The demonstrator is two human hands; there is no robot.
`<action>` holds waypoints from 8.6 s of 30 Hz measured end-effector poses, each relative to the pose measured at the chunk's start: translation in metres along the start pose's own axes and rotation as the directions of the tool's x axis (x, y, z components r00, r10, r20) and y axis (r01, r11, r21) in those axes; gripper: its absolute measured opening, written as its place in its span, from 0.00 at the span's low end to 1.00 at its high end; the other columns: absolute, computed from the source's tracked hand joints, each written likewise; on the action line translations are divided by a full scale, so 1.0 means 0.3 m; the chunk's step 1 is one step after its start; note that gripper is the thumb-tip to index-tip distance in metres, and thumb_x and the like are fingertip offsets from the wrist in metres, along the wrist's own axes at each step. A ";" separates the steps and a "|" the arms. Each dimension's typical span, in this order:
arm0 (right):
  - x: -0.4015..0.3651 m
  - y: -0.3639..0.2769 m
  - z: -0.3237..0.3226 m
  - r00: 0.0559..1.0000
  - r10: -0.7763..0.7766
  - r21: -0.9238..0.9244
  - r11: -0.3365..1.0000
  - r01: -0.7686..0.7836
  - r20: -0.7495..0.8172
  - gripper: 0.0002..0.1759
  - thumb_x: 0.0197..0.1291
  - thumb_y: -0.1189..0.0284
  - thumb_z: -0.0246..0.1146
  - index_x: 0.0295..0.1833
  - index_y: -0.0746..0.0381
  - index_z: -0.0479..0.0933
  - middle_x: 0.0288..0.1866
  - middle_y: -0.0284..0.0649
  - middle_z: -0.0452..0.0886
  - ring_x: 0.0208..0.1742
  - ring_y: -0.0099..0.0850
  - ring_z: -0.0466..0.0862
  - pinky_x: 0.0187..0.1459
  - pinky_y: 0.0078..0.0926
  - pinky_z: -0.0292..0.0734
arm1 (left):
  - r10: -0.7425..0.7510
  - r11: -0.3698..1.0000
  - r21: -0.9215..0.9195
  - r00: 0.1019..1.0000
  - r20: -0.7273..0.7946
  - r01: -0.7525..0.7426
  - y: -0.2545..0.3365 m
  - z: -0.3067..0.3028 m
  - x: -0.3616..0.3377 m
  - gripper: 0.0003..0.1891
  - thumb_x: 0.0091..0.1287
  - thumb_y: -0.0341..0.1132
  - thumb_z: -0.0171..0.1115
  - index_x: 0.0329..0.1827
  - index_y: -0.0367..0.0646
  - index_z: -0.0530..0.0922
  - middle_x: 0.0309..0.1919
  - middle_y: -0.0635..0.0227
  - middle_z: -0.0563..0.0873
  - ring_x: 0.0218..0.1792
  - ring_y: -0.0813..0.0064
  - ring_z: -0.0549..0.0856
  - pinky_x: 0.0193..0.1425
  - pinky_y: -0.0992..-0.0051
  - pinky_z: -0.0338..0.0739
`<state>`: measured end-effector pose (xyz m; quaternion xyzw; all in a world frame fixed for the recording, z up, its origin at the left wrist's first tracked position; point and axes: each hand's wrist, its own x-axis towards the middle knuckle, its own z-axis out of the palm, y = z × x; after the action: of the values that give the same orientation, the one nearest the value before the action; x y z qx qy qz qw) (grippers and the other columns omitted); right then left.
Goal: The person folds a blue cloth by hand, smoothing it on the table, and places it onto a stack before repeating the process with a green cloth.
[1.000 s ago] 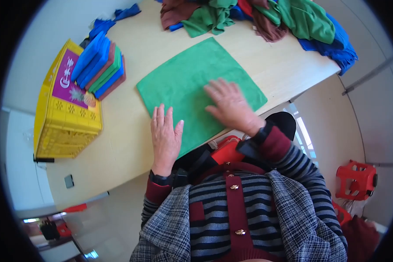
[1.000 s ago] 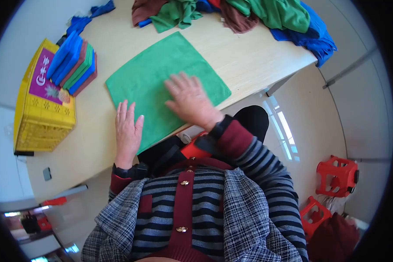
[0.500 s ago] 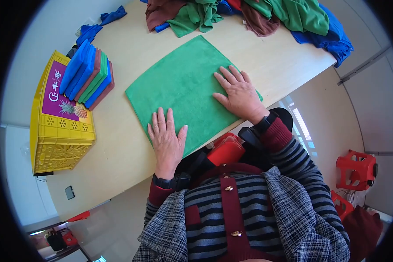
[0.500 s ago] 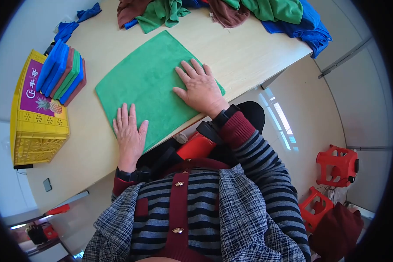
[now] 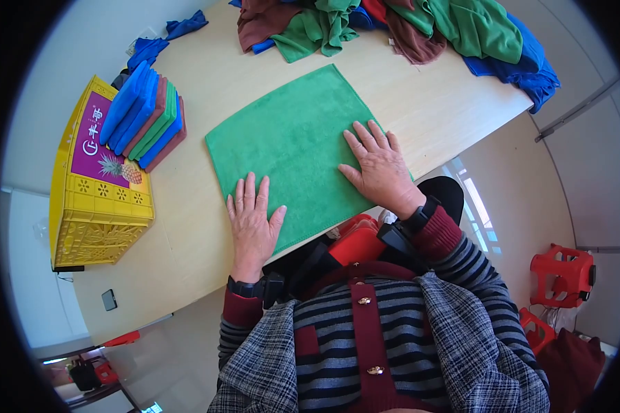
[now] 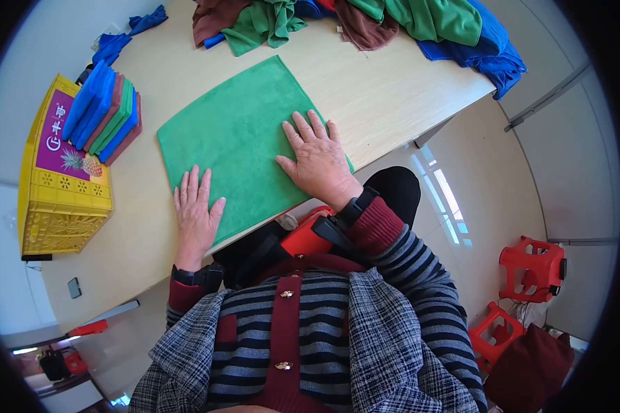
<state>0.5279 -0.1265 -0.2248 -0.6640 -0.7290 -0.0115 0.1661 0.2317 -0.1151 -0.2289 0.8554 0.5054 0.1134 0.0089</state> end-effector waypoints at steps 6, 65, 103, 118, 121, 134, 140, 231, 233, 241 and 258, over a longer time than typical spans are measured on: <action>0.042 -0.060 -0.026 0.995 0.015 -0.072 0.997 -0.008 0.095 0.38 0.73 0.48 0.58 0.80 0.59 0.66 0.83 0.48 0.65 0.85 0.51 0.59 0.82 0.57 0.52 | -0.060 0.997 -0.055 0.998 0.001 0.060 0.009 -0.027 0.009 0.35 0.79 0.52 0.56 0.84 0.46 0.62 0.84 0.55 0.60 0.84 0.50 0.57 0.86 0.47 0.48; 0.556 -0.144 0.132 0.949 -0.213 0.016 0.976 0.215 0.234 0.42 0.77 0.41 0.45 0.85 0.57 0.58 0.88 0.46 0.56 0.88 0.49 0.53 0.83 0.59 0.48 | -0.030 0.999 0.044 0.999 0.017 0.029 -0.243 0.096 0.478 0.37 0.80 0.60 0.49 0.85 0.49 0.61 0.84 0.56 0.60 0.85 0.52 0.56 0.85 0.43 0.47; 0.186 -0.022 0.035 0.995 -0.092 0.084 0.992 0.096 -0.045 0.40 0.74 0.49 0.59 0.81 0.63 0.63 0.82 0.53 0.65 0.84 0.55 0.61 0.80 0.57 0.56 | -0.088 0.996 -0.031 0.996 0.025 0.089 -0.116 -0.033 0.123 0.36 0.81 0.57 0.49 0.84 0.46 0.61 0.85 0.52 0.58 0.85 0.50 0.55 0.84 0.38 0.46; -0.001 -0.074 0.059 0.988 -0.154 0.048 0.987 0.154 0.000 0.37 0.76 0.48 0.54 0.81 0.58 0.66 0.84 0.44 0.65 0.85 0.46 0.59 0.83 0.51 0.51 | -0.086 0.996 0.018 0.996 0.037 0.085 0.040 0.014 -0.055 0.33 0.82 0.50 0.49 0.84 0.45 0.61 0.85 0.57 0.59 0.85 0.53 0.55 0.87 0.45 0.43; -0.017 -0.004 0.038 0.995 -0.101 0.015 0.995 0.101 -0.004 0.37 0.76 0.47 0.53 0.81 0.57 0.66 0.84 0.44 0.64 0.86 0.47 0.58 0.84 0.51 0.50 | -0.097 0.995 0.023 0.995 0.036 0.096 0.036 0.007 -0.063 0.33 0.82 0.51 0.49 0.85 0.45 0.60 0.85 0.57 0.58 0.85 0.53 0.55 0.86 0.45 0.44; -0.065 0.160 -0.002 0.998 0.061 -0.043 0.997 -0.062 -0.028 0.36 0.77 0.47 0.52 0.82 0.55 0.64 0.84 0.46 0.64 0.85 0.51 0.59 0.84 0.51 0.50 | -0.157 0.988 0.000 0.987 0.019 0.157 -0.013 -0.003 -0.120 0.34 0.81 0.52 0.51 0.84 0.44 0.61 0.85 0.57 0.59 0.85 0.52 0.55 0.86 0.43 0.47; 0.009 0.237 -0.075 0.995 0.101 -0.057 0.993 -0.099 0.025 0.37 0.77 0.48 0.53 0.81 0.59 0.64 0.82 0.51 0.65 0.84 0.52 0.61 0.82 0.52 0.54 | -0.181 0.983 0.008 0.969 0.166 0.182 -0.055 -0.093 -0.112 0.35 0.80 0.53 0.52 0.84 0.42 0.61 0.84 0.55 0.60 0.84 0.52 0.57 0.85 0.43 0.48; 0.058 0.206 -0.331 0.848 -0.417 0.671 0.734 0.102 0.328 0.13 0.63 0.79 0.70 0.54 0.65 0.85 0.45 0.41 0.90 0.46 0.33 0.89 0.54 0.29 0.83 | -0.121 0.813 -0.573 0.993 0.005 0.102 -0.147 -0.324 -0.145 0.12 0.60 0.25 0.75 0.45 0.33 0.86 0.38 0.64 0.91 0.39 0.73 0.88 0.48 0.72 0.82; 0.187 0.203 -0.316 0.864 -0.223 0.631 0.764 -0.133 0.451 0.10 0.71 0.72 0.67 0.52 0.67 0.85 0.38 0.35 0.88 0.39 0.23 0.85 0.48 0.22 0.81 | -0.225 0.724 -0.657 0.972 0.062 0.209 -0.210 -0.307 -0.020 0.11 0.65 0.29 0.75 0.45 0.30 0.86 0.34 0.66 0.90 0.37 0.82 0.84 0.45 0.76 0.80; 0.463 0.253 -0.014 0.857 0.032 0.551 0.754 -0.358 0.514 0.17 0.72 0.64 0.67 0.53 0.68 0.84 0.33 0.31 0.84 0.32 0.20 0.81 0.36 0.23 0.79 | -0.338 0.696 -0.646 0.937 0.092 0.314 -0.481 -0.010 0.268 0.16 0.65 0.34 0.75 0.47 0.29 0.86 0.36 0.67 0.90 0.36 0.83 0.84 0.43 0.76 0.80; 0.016 0.165 -0.038 0.949 0.263 0.814 0.505 -0.287 0.172 0.29 0.70 0.74 0.67 0.75 0.62 0.72 0.39 0.32 0.82 0.36 0.19 0.79 0.39 0.18 0.76 | -0.565 0.456 -0.823 0.825 0.025 0.337 -0.229 -0.040 -0.129 0.37 0.69 0.23 0.69 0.82 0.40 0.65 0.32 0.75 0.78 0.33 0.85 0.74 0.42 0.81 0.74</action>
<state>0.5782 -0.1188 -0.2229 -0.6132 -0.5345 0.3688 0.4497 0.1519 -0.1163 -0.2332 0.5683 0.6054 0.4281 0.3566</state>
